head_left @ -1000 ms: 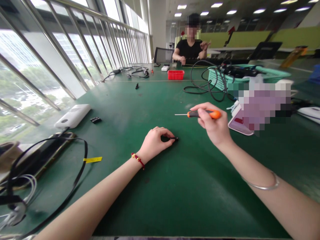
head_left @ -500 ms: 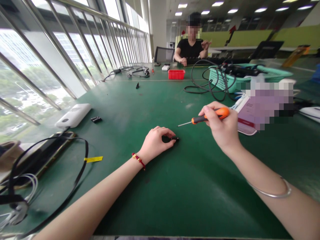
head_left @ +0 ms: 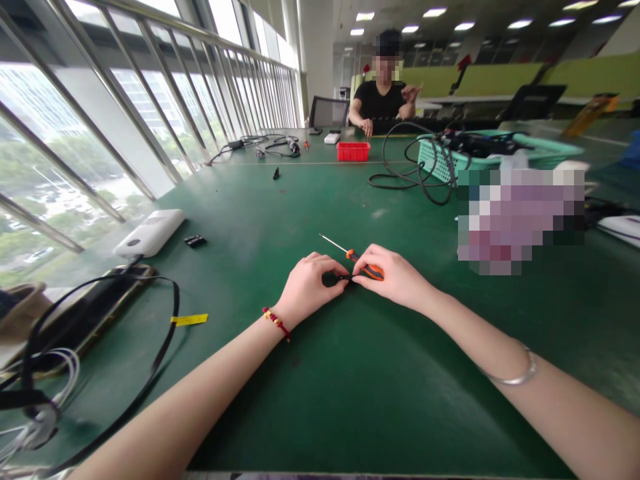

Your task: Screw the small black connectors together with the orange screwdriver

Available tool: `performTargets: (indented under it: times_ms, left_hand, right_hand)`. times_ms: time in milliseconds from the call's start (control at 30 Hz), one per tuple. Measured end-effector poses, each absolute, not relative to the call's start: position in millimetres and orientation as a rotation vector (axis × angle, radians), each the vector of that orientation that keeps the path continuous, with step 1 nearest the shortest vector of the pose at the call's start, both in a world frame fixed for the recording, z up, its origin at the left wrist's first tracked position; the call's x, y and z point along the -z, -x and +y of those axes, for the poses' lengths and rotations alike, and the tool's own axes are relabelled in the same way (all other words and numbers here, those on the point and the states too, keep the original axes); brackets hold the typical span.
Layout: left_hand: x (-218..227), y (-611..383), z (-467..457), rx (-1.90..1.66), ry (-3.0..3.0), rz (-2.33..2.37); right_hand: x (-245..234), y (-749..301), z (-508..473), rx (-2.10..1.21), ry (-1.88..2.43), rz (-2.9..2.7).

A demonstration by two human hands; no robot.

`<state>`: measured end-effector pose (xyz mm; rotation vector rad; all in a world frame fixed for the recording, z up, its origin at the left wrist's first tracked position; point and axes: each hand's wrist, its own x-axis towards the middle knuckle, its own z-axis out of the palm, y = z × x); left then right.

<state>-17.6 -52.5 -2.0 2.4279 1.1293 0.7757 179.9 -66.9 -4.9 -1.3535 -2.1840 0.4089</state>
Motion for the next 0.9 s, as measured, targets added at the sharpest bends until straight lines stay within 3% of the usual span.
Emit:
performTargets:
  times_ms: [900]
  left_hand:
    - [4.3, 18.8, -50.5, -0.798, -2.516, 1.003]
  right_hand:
    - [7.4, -176.5, -70.3, -0.055, 1.272, -2.266]
